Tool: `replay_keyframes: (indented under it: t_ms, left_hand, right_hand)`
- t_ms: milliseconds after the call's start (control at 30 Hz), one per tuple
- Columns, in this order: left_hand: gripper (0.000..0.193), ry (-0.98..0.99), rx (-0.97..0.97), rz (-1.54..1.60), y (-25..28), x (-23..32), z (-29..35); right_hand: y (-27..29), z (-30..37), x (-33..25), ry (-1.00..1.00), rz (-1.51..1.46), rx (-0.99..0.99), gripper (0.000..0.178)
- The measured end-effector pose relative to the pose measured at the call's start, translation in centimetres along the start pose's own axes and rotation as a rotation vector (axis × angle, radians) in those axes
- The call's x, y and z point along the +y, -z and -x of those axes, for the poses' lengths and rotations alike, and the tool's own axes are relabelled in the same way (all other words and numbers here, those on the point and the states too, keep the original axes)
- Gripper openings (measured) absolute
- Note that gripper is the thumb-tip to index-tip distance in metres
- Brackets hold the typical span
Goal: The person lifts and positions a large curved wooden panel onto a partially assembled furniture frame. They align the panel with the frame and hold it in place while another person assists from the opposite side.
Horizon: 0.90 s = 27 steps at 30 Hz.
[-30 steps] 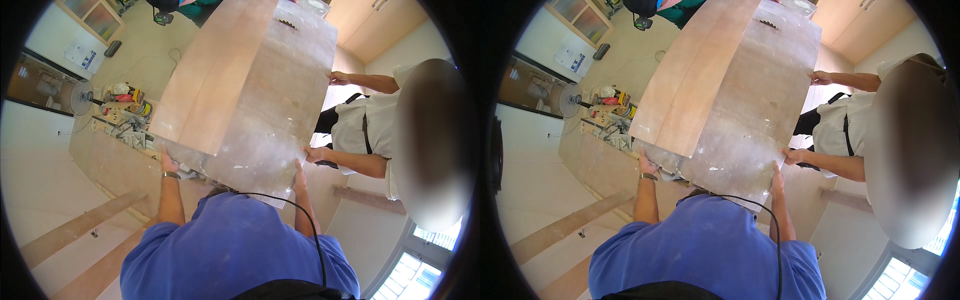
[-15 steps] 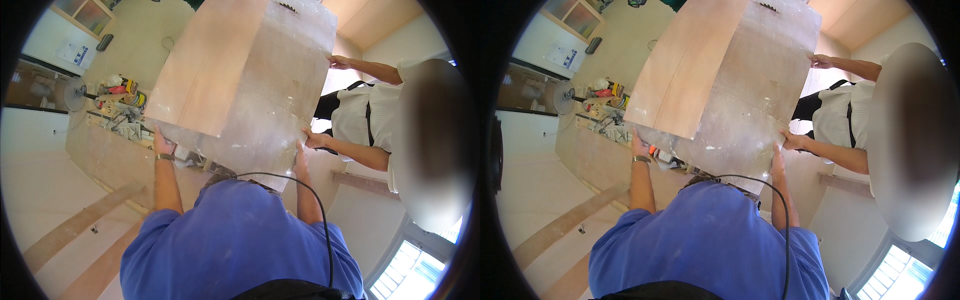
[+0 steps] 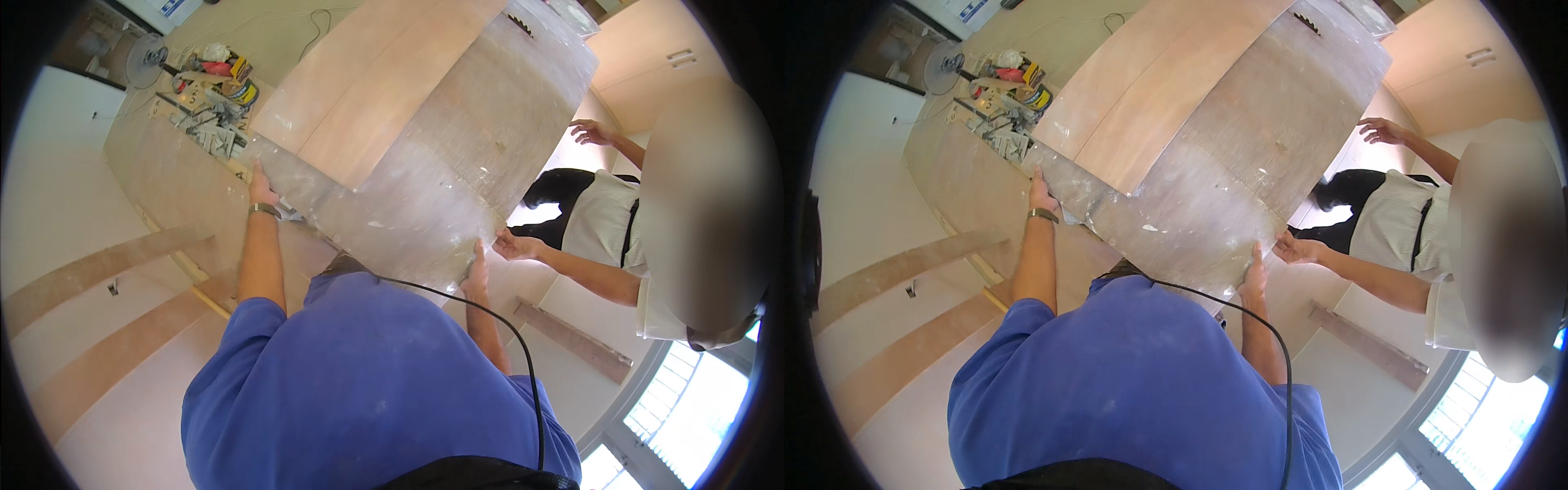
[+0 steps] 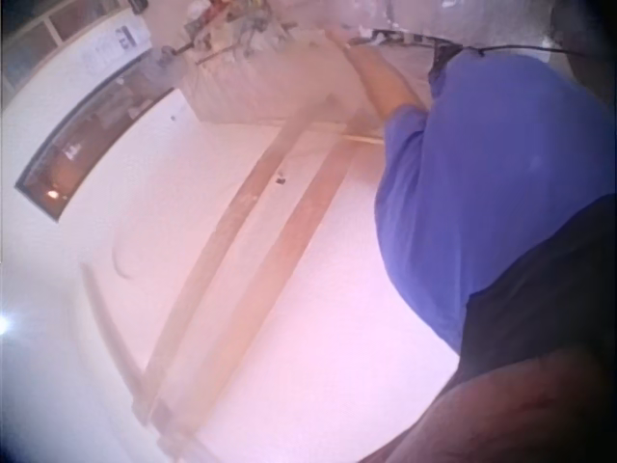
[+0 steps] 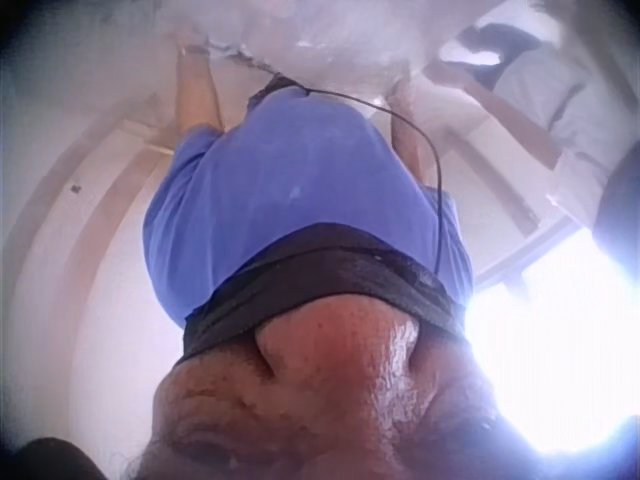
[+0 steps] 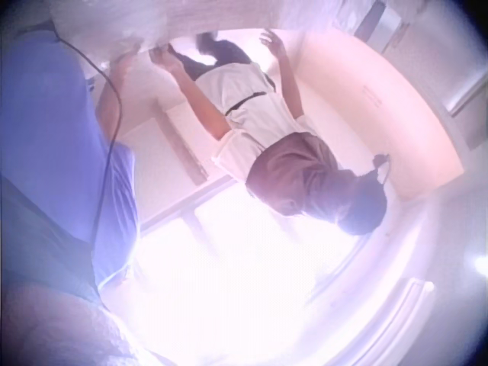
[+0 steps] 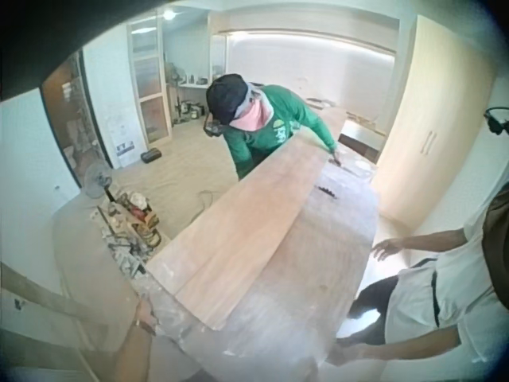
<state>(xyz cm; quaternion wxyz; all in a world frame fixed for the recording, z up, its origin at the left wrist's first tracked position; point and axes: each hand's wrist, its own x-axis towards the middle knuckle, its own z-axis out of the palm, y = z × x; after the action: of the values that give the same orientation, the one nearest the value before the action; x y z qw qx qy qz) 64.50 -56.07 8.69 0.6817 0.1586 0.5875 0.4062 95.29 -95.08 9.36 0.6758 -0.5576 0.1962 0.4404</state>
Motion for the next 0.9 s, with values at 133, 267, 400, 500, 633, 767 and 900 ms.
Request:
replay_keyframes:
  t_ms: [133, 267, 400, 500, 633, 767, 900]
  left_hand:
    - [0.055, -0.002, 0.079, -0.066, 3.6, -1.4, -2.1]
    - [0.052, 0.040, -0.031, -0.066, 6.0, -2.9, -2.2]
    - [0.053, -0.024, 0.077, -0.011, 6.7, -4.8, -0.5]
    - [0.055, -0.025, 0.151, 0.009, 2.9, -5.9, 5.0]
    - [0.056, 0.009, -0.116, -0.014, 6.0, -13.3, 7.7]
    - [0.053, 0.162, -0.087, -0.034, 3.8, -18.9, 17.0]
    - [0.055, 0.102, -0.132, -0.108, 3.5, -19.4, 17.4]
  right_hand:
    - [-0.6, 0.4, 0.6, -0.039, -0.026, 0.013, 0.046]
    - [2.0, -0.7, 1.9, -0.031, 0.041, 0.042, 0.048]
    - [3.4, -0.9, 2.5, 0.021, 0.056, 0.050, 0.048]
    - [4.2, -1.5, 3.0, 0.029, 0.026, 0.066, 0.045]
    - [3.7, -1.9, 2.2, 0.035, 0.034, 0.015, 0.045]
    - [5.6, -0.9, 3.0, 0.029, 0.222, 0.041, 0.048]
    - [7.3, -2.7, 4.8, 0.172, 0.317, -0.019, 0.056]
